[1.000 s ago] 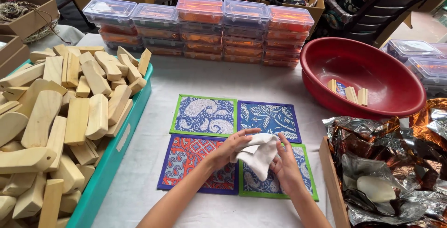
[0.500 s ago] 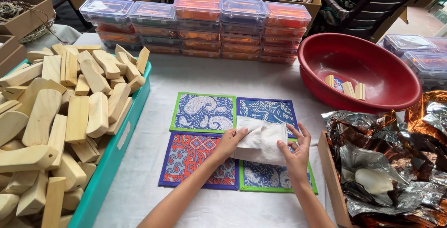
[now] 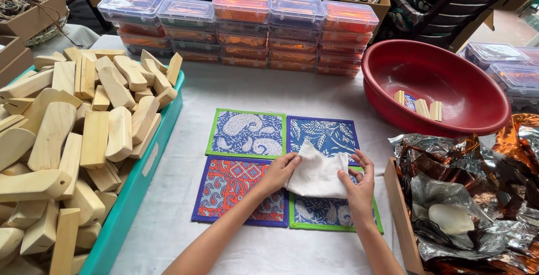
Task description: The person wipes a wooden block with a white cloth, then wraps it in copper foil. They place the wrapped block into a clear plastic container, close the lid, and stack it with other containers. The person then wipes the table surface and repeats the process with another wooden block.
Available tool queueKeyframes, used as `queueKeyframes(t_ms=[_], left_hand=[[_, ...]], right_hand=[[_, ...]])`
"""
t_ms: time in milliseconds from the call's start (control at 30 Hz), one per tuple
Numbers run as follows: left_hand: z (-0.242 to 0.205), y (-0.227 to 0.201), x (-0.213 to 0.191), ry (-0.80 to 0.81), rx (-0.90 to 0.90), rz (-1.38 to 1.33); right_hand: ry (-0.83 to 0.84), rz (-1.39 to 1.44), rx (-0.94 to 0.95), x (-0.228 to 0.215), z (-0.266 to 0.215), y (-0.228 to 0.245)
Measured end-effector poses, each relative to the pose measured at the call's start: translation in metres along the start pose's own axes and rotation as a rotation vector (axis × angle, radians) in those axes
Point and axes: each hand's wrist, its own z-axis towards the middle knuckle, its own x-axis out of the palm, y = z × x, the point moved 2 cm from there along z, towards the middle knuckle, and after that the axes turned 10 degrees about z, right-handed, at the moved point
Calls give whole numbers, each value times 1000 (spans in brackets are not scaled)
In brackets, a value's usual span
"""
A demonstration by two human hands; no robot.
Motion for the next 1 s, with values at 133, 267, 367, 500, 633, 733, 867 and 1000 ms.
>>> queueKeyframes(t_ms=[133, 267, 367, 500, 633, 733, 867, 1000], left_hand=[[11, 16, 4, 65, -192, -229], [21, 32, 6, 63, -296, -341], [11, -4, 0, 90, -261, -320], [-5, -28, -6, 23, -172, 105], [-11, -32, 0, -104, -44, 247], [-16, -27, 5, -145, 12, 291], [-12, -33, 3, -127, -26, 259], [-16, -33, 4, -168, 10, 309]], right_hand=[[119, 61, -81, 6, -2, -2], [331, 316, -18, 16, -8, 7], [414, 414, 58, 13, -8, 6], [282, 211, -207, 0, -14, 38], [157, -209, -641, -16, -21, 155], [199, -681, -571, -45, -8, 221], [388, -570, -494, -78, 65, 247], [160, -1240, -453, -133, 182, 187]])
